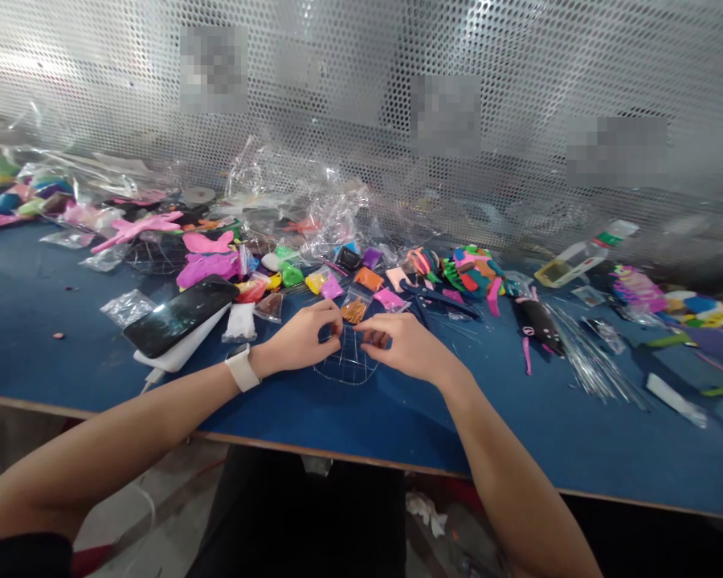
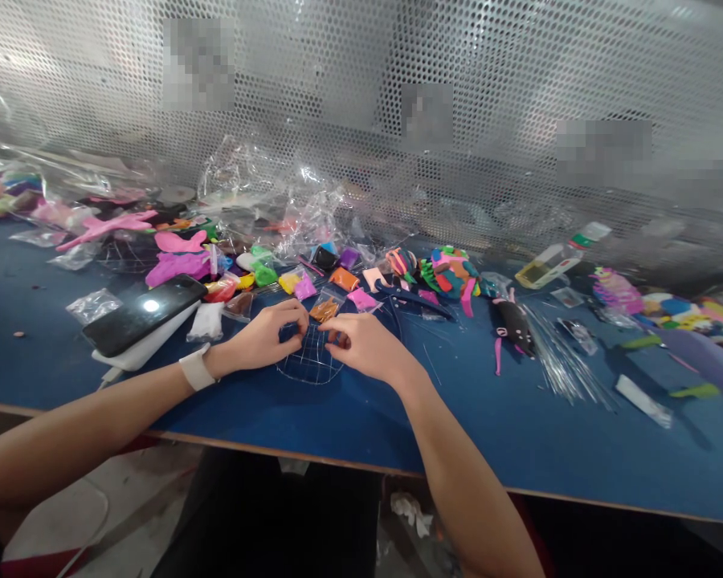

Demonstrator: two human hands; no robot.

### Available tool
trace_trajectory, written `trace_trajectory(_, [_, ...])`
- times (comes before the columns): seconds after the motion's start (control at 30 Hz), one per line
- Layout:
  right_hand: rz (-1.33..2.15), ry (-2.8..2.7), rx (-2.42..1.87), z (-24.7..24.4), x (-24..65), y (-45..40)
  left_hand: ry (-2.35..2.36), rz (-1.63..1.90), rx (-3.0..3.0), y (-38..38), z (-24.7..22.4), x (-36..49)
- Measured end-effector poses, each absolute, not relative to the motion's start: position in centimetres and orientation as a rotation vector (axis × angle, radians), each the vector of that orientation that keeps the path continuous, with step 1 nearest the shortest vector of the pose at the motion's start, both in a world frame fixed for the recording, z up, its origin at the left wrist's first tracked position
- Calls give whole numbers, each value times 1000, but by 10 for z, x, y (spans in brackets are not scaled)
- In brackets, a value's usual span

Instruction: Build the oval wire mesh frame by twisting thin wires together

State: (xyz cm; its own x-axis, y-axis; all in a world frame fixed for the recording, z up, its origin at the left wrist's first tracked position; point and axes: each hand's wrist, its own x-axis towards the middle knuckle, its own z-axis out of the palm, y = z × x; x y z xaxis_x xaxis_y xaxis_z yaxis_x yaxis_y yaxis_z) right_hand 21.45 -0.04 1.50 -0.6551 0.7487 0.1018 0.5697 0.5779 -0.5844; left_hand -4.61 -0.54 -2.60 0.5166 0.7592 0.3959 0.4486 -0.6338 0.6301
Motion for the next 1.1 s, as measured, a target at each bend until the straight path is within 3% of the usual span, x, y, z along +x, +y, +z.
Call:
trace_trajectory(0.43, [693, -2392, -1028, 2, 212, 2, 1013, 920, 2293, -6, -30, -44])
trace_trajectory(1.1, [302, -2547, -894, 0, 210, 1, 983, 963, 2361, -3, -26, -49])
